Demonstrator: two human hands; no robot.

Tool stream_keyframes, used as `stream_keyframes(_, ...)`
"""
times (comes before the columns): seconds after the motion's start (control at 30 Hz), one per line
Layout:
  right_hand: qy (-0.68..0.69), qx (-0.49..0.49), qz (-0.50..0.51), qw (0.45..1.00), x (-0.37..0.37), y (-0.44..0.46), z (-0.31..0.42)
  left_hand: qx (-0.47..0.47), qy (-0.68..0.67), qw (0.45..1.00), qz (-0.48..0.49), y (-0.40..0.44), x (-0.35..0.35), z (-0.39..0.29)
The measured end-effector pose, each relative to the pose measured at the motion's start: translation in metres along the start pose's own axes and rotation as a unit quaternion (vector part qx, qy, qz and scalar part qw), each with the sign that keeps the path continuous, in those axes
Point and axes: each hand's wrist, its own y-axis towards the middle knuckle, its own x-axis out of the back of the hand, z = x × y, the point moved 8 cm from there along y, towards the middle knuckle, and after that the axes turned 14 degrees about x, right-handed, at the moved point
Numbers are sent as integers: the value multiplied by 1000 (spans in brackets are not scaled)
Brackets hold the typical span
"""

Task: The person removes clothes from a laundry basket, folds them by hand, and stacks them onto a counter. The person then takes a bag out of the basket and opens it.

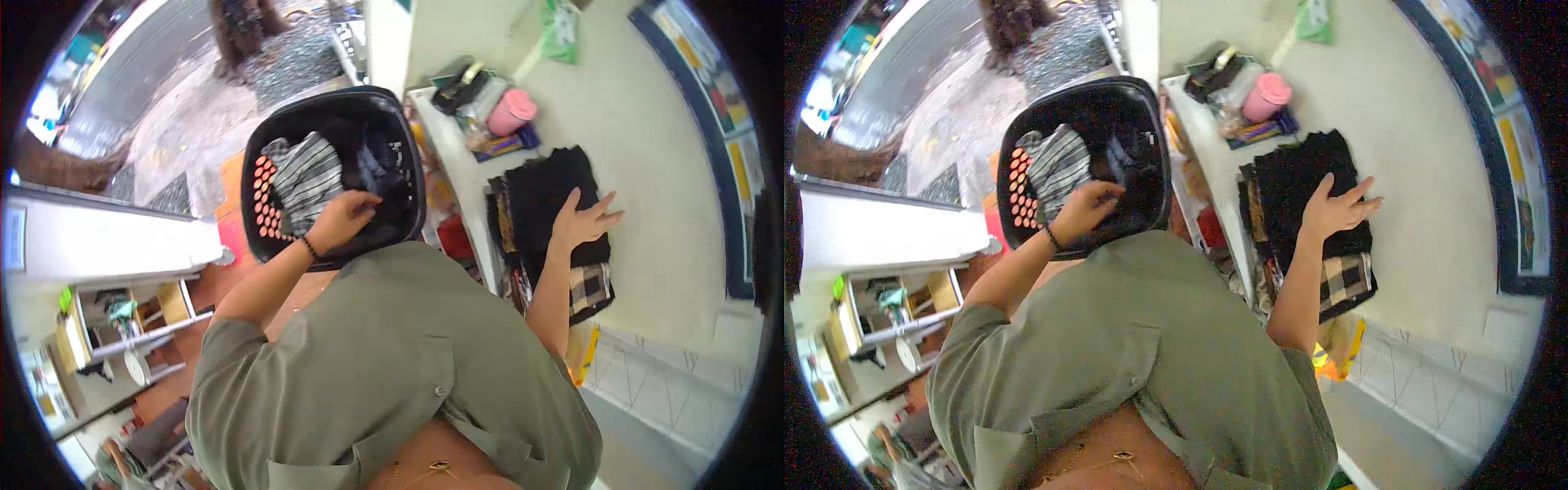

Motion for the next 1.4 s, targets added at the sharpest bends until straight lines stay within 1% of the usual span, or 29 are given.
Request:
stream_keyframes(0.07, -47, 39, 116, 991, -46, -17, 5, -3, 39, 996, -81, 15, 11, 28)
stream_keyframes(0.13, -112, 73, 199, 971, -83, -42, 9, 23, 5, 967, -255, 20, 33, 53)
stream_keyframes(0.17, -108, 66, 201, 971, -88, -44, 7, 33, -12, 941, -337, 19, 40, 65)
stream_keyframes(0.2, -106, 57, 203, 972, -89, -44, 5, 43, 30, 921, -386, 21, 42, 69)
stream_keyframes(0.3, -81, 47, 208, 974, -87, -51, -1, 119, -17, 920, -374, 37, 32, 92)
stream_keyframes(0.33, -75, 46, 216, 972, -87, -53, -3, 157, -52, 930, -327, 39, 31, 95)
stream_keyframes(0.4, -49, 16, 254, 966, -87, -55, -1, 164, -118, 937, -284, 43, 36, 113)
stream_keyframes(0.43, 0, -18, 263, 965, -78, -52, 8, 167, -150, 938, -262, 45, 36, 123)
stream_keyframes(0.47, 49, -51, 271, 960, -71, -51, 19, 117, -220, 927, -282, 41, 41, 128)
stream_keyframes(0.5, 99, -84, 277, 952, -67, -52, 31, 110, -232, 921, -295, 34, 47, 127)
stream_keyframes(0.53, 222, -16, 189, 956, -52, -46, 65, 102, -243, 914, -307, 21, 55, 120)
stream_keyframes(0.57, 387, 14, 170, 906, -45, -48, 99, 95, -255, 908, -319, 5, 62, 113)
stream_keyframes(0.6, 461, -15, 165, 872, -44, -67, 129, 79, -282, 902, -316, -20, 71, 74)
stream_keyframes(0.63, 563, -40, 264, 782, -36, -81, 178, -4, -246, 901, -358, -26, 71, 67)
stream_keyframes(0.67, 579, -36, 355, 733, -9, -95, 235, -32, -176, 915, -361, -40, 70, 41)
stream_keyframes(0.7, 643, -33, 392, 657, 4, -109, 276, -60, -105, 924, -362, -56, 69, 9)
stream_keyframes(0.73, 696, -37, 432, 573, 18, -124, 316, -116, -94, 936, -317, -63, 61, -15)
stream_keyframes(0.77, 726, -119, 420, 532, 9, -147, 331, -171, -83, 944, -270, -69, 52, -34)
stream_keyframes(0.83, 682, -174, 446, 553, -20, -163, 337, -248, -85, 955, -140, -76, 32, -55)
stream_keyframes(0.87, 669, -152, 363, 630, -20, -149, 332, -260, -104, 949, -142, -82, 37, -61)
stream_keyframes(0.97, 647, -51, 346, 678, -11, -120, 325, -279, 0, 925, -260, -96, 83, -68)
stream_keyframes(1.0, 674, -4, 306, 672, -4, -110, 324, -273, -7, 919, -286, -98, 101, -71)
stream_keyframes(1.1, 566, 145, 353, 731, 55, -81, 324, -334, 1, 886, -321, -110, 147, -105)
stream_keyframes(1.2, 499, 252, 391, 731, 101, -69, 323, -415, 93, 857, -291, -117, 157, -144)
stream_keyframes(1.23, 474, 286, 400, 730, 108, -71, 317, -405, 131, 874, -234, -113, 150, -150)
stream_keyframes(1.3, 528, 266, 377, 713, 120, -73, 302, -390, 208, 890, -110, -101, 133, -158)
stream_keyframes(1.33, 546, 247, 357, 717, 127, -74, 292, -360, 226, 905, 2, -84, 119, -151)
stream_keyframes(1.37, 560, 224, 336, 723, 134, -75, 277, -242, 108, 951, 159, -75, 106, -138)
stream_keyframes(1.4, 499, 173, 405, 746, 114, -88, 251, -229, 45, 951, 201, -72, 96, -139)
